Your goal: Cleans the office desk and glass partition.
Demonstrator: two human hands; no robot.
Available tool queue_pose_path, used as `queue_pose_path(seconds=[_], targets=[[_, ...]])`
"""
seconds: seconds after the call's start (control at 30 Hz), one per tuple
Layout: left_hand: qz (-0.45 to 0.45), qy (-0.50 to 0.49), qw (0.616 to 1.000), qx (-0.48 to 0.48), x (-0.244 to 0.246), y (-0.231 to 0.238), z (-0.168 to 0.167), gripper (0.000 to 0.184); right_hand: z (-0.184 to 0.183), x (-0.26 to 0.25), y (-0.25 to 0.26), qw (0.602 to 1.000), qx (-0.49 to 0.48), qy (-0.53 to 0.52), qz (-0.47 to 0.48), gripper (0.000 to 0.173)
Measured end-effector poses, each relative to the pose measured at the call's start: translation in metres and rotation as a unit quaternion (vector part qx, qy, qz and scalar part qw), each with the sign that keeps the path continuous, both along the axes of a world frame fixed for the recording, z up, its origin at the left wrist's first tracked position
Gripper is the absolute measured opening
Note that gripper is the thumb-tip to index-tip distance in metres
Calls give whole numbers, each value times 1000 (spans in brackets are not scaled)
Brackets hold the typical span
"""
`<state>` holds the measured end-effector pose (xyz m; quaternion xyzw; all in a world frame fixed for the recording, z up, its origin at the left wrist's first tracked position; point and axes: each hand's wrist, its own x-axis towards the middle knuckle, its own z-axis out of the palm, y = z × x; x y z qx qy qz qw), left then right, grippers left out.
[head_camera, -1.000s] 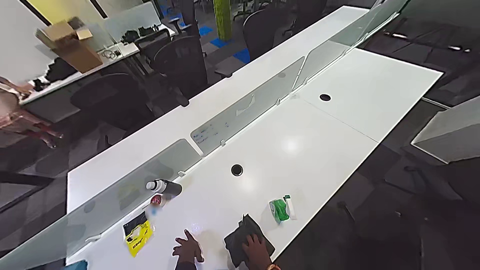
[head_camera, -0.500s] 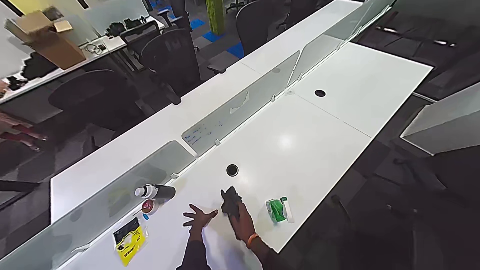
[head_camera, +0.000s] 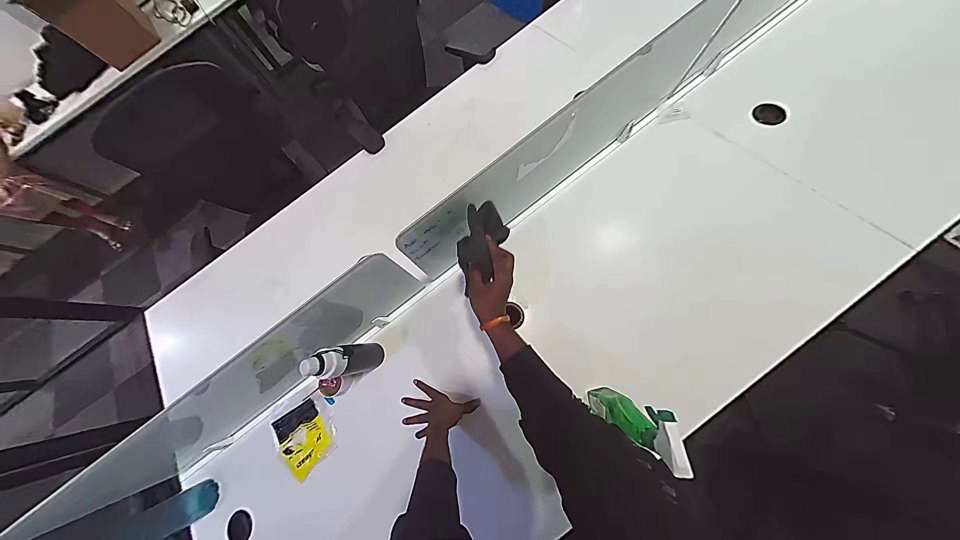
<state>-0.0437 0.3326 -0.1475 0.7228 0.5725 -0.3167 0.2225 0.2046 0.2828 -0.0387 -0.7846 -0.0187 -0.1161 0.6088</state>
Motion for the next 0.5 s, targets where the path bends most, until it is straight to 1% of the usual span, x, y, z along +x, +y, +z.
queue_pose_path(seconds=[0.07, 0.17, 0.23, 0.3, 0.37, 0.4, 0.47, 0.5], targets=[[0, 5, 1000, 0, 1, 1, 0, 179, 10, 20, 18, 999, 5, -28, -20, 59], [-6, 32, 999, -6, 6, 3, 0, 179, 18, 37, 42, 997, 17, -50, -51, 60], [-13, 40, 999, 2, 6, 2, -1, 176, 15, 34, 57, 998, 20, -45, -47, 59], [-9, 32, 999, 14, 7, 1, -3, 171, 6, 16, 75, 999, 11, -43, -14, 57], [-5, 32, 999, 24, 10, 0, -3, 168, -4, -12, 95, 996, -11, -73, 51, 51], [-5, 33, 999, 30, 11, 0, -4, 166, -12, -23, 103, 990, -23, -112, 82, 44], [-5, 33, 999, 35, 11, -1, -5, 166, -25, -28, 106, 975, -53, -179, 123, 29], [-2, 32, 999, 34, 10, -1, -5, 166, -28, -23, 100, 975, -67, -171, 127, 25]])
